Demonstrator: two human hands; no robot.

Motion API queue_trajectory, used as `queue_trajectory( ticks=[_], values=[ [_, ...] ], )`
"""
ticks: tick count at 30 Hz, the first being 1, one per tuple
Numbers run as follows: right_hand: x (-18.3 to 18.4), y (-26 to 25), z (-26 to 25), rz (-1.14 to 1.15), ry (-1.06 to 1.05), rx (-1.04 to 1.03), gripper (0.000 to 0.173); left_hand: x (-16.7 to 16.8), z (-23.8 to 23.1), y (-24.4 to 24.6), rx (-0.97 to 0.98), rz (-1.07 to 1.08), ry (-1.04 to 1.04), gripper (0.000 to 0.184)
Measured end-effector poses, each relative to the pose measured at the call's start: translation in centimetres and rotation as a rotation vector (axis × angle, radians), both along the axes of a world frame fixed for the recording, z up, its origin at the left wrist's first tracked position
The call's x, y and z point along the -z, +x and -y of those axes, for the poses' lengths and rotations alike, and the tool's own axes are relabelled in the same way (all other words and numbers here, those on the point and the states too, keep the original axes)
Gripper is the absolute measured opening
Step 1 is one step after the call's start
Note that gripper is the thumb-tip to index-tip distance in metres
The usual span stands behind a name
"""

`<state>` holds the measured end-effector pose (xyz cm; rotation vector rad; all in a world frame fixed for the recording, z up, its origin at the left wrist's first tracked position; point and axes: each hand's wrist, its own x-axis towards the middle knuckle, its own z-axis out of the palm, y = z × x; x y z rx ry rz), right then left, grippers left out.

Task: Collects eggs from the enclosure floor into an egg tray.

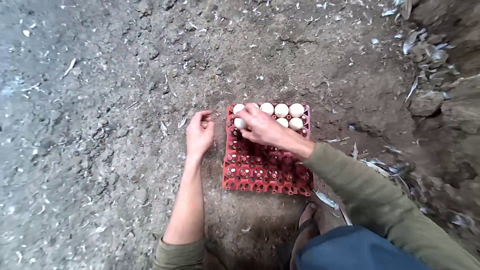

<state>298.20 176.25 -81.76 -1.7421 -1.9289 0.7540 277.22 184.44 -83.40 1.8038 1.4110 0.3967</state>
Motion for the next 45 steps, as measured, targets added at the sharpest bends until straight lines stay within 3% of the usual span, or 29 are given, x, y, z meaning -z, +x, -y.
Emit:
queue_trajectory(
  ticks=[3,6,9,12,14,17,19,22,26,28,31,34,36,39,41,45],
  values=[
    [2.7,-2.7,-1.6,0.156,0.076,-0.043,0.03,0.2,-0.4,-1.4,-0.021,0.042,-0.01,0.034],
    [3.1,-3.1,-0.3,0.207,0.166,0.002,0.034,1.6,-0.1,-1.4,0.204,0.1,0.015,0.039],
    [2.6,0.1,5.4,-0.055,0.365,0.193,0.024,3.3,0.1,0.2,0.398,0.118,0.058,0.048],
    [1.4,5.1,15.2,-0.322,0.484,0.561,0.021,3.2,0.4,1.2,0.406,0.137,0.052,0.046],
    [2.9,9.0,23.4,-0.224,0.32,0.938,0.02,3.3,0.2,1.2,0.367,0.148,0.004,0.046],
    [8.0,15.8,34.5,-0.021,-0.228,1.366,0.027,3.4,-0.8,1.6,0.245,0.165,-0.011,0.05],
    [11.8,19.2,39.6,0.019,-0.501,1.436,0.031,3.8,-1.9,1.9,0.174,0.191,0.008,0.049],
    [16.9,22.2,43.8,0.071,-0.697,1.234,0.045,2.4,-0.9,3.7,0.186,0.287,0.04,0.038],
    [19.1,24.2,43.7,0.206,-0.868,1.014,0.068,-1.7,5.3,8.8,0.414,0.43,0.13,0.035],
    [19.0,24.3,43.8,0.229,-0.896,0.95,0.065,-2.8,9.0,11.0,0.569,0.532,0.13,0.058],
    [18.1,24.3,45.1,0.171,-0.895,0.968,0.06,-3.5,14.9,13.8,0.678,0.602,0.034,0.057],
    [15.4,24.1,46.6,-0.181,-0.66,1.359,0.062,-2.5,19.2,15.1,0.729,0.598,-0.116,0.051],
    [13.2,23.7,46.7,-0.537,-0.457,1.589,0.052,-1.7,21.7,16.4,0.785,0.56,-0.249,0.042],
    [10.1,22.2,45.3,-0.926,-0.196,1.624,0.044,-0.8,25.8,19.6,0.925,0.414,-0.543,0.035],
    [8.4,20.0,42.9,-0.918,-0.102,1.547,0.043,0.3,27.8,22.5,0.969,0.258,-0.734,0.041],
    [5.6,14.3,37.1,-0.747,-0.06,1.42,0.056,3.8,30.6,27.3,0.731,0.217,-0.889,0.046]
  ],
)
